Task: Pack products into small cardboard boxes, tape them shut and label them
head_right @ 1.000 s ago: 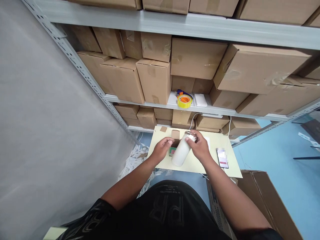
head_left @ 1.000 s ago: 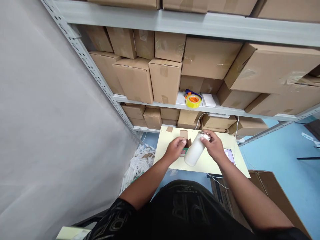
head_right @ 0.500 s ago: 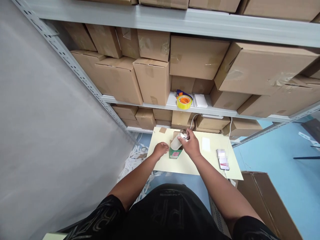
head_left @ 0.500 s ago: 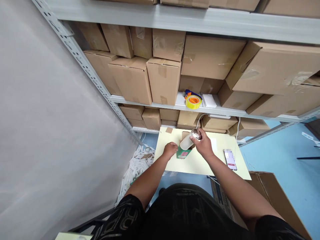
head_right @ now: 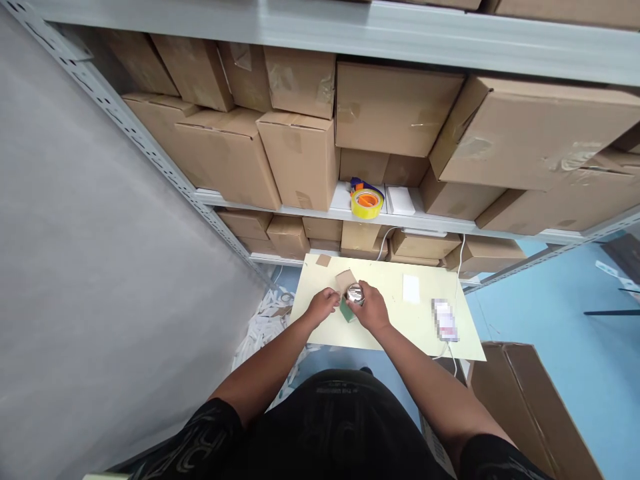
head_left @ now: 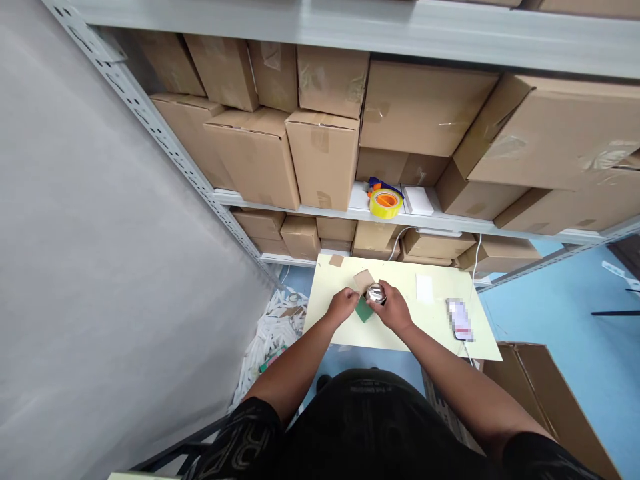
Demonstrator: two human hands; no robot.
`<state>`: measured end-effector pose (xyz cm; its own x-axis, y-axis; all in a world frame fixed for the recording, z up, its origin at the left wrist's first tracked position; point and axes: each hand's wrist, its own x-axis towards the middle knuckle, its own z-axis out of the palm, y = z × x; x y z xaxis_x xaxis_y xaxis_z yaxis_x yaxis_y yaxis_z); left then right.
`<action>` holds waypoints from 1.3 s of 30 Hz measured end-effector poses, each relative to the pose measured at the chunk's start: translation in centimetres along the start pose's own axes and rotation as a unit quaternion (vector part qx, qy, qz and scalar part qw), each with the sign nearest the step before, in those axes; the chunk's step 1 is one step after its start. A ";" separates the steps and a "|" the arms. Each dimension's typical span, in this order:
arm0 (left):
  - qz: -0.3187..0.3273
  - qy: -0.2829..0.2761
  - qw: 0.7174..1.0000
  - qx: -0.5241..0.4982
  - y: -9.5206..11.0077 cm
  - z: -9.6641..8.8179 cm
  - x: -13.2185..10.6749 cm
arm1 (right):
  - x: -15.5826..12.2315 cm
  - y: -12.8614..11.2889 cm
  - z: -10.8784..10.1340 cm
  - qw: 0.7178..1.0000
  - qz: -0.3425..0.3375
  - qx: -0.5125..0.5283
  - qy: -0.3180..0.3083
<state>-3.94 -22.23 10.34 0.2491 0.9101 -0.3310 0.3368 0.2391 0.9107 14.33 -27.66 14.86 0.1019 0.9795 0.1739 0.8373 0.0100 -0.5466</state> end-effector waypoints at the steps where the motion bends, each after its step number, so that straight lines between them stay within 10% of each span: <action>1: 0.005 -0.005 1.000 0.000 -0.1 0.1 -0.2 | -0.3 0.3 0.5 1.000 -0.012 -0.017 -0.005; 23: 0.026 -0.012 0.999 -0.025 -1.0 1.8 -1.0 | -2.5 2.7 1.3 0.994 -0.097 0.024 -0.054; 31: 0.046 0.031 0.997 -0.055 -0.3 1.7 -2.1 | -3.3 5.2 1.9 0.967 0.129 0.220 0.004; 39: 0.031 0.057 0.998 -0.002 1.1 1.7 -0.3 | -3.6 5.5 1.4 0.983 -0.040 0.168 -0.061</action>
<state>-2.08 -22.78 11.05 0.1637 0.9558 -0.2441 0.3205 0.1825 0.9295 17.79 -30.89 10.11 -0.0391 0.9895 0.1394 0.6135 0.1338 -0.7783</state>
